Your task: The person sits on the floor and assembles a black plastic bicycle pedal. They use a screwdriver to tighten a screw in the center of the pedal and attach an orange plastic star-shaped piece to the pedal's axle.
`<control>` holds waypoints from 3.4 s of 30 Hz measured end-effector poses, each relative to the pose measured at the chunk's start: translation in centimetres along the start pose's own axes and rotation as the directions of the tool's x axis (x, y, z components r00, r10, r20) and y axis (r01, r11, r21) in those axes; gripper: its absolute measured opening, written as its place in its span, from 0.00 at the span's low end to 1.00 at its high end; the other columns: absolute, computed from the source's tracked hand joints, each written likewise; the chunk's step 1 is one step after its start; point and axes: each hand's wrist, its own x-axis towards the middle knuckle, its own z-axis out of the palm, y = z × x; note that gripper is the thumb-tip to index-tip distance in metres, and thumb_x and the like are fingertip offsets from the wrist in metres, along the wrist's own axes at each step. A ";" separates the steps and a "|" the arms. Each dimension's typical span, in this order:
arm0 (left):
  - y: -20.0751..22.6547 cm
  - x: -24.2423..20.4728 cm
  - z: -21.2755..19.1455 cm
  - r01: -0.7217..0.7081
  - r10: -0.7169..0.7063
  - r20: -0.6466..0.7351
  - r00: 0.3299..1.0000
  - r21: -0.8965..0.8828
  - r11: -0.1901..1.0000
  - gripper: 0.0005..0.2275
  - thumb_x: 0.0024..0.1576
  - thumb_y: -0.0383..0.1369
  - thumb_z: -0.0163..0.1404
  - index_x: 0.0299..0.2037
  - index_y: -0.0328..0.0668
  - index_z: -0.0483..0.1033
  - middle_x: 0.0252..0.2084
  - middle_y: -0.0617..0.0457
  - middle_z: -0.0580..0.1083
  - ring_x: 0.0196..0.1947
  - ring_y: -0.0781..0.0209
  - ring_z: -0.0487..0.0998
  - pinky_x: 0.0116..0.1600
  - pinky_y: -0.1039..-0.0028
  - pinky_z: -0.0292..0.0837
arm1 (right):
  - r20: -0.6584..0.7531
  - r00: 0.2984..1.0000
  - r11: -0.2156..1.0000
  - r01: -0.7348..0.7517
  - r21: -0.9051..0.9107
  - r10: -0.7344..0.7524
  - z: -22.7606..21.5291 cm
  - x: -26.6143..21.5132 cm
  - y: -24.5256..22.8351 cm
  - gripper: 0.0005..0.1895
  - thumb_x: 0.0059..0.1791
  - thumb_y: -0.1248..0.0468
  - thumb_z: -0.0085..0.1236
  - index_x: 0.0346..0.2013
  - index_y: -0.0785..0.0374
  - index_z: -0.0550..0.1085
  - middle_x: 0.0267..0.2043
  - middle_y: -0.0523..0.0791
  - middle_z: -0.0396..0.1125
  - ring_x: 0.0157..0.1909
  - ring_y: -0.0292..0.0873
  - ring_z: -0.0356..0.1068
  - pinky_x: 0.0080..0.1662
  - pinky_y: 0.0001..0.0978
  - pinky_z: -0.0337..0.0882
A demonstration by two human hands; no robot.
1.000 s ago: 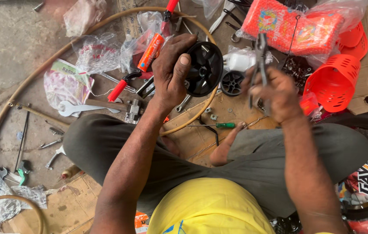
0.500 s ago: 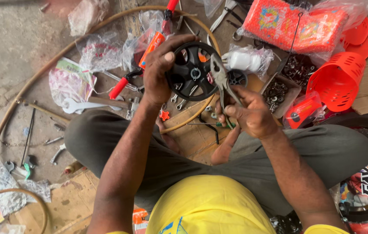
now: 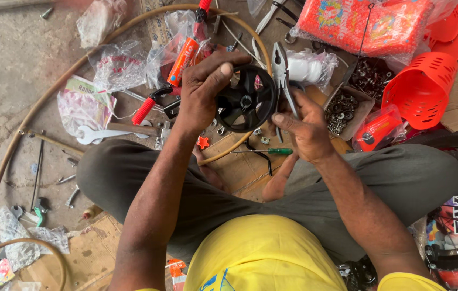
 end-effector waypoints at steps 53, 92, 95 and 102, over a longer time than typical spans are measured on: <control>-3.1 -1.2 -0.8 -0.398 0.659 0.110 0.744 0.865 0.304 0.11 0.70 0.33 0.48 0.54 0.32 0.74 0.56 0.41 0.74 0.49 0.49 0.82 0.52 0.68 0.78 | 0.189 0.978 0.447 0.208 -0.870 -0.088 1.3 1.8 2.4 0.23 0.56 0.64 0.56 0.66 0.64 0.65 0.38 0.52 0.71 0.37 0.50 0.74 0.41 0.42 0.73; -10.0 0.6 -3.4 0.542 -0.570 -0.353 0.742 -0.184 0.820 0.28 0.60 0.56 0.46 0.43 0.32 0.79 0.30 0.55 0.76 0.31 0.66 0.75 0.39 0.71 0.73 | -0.410 0.868 0.898 -0.388 -0.209 0.279 -6.4 6.9 15.1 0.18 0.57 0.52 0.53 0.41 0.65 0.71 0.29 0.42 0.67 0.29 0.37 0.66 0.32 0.34 0.67; -9.9 0.2 -3.0 0.624 -0.705 -0.215 0.675 -0.344 0.702 0.27 0.57 0.52 0.53 0.47 0.28 0.77 0.33 0.50 0.78 0.30 0.60 0.78 0.40 0.68 0.77 | -0.511 0.831 0.555 -0.537 -0.636 0.218 -11.9 8.1 19.4 0.18 0.58 0.51 0.50 0.39 0.64 0.73 0.31 0.45 0.69 0.32 0.42 0.69 0.40 0.42 0.68; -8.7 -0.9 -0.6 0.713 -0.724 -0.126 0.678 -0.128 0.689 0.11 0.50 0.31 0.56 0.41 0.35 0.77 0.34 0.48 0.77 0.30 0.60 0.78 0.39 0.69 0.76 | -0.096 0.888 -0.396 0.102 -0.913 0.451 -17.0 3.3 26.0 0.17 0.53 0.55 0.47 0.45 0.62 0.78 0.52 0.55 0.73 0.55 0.55 0.73 0.53 0.51 0.69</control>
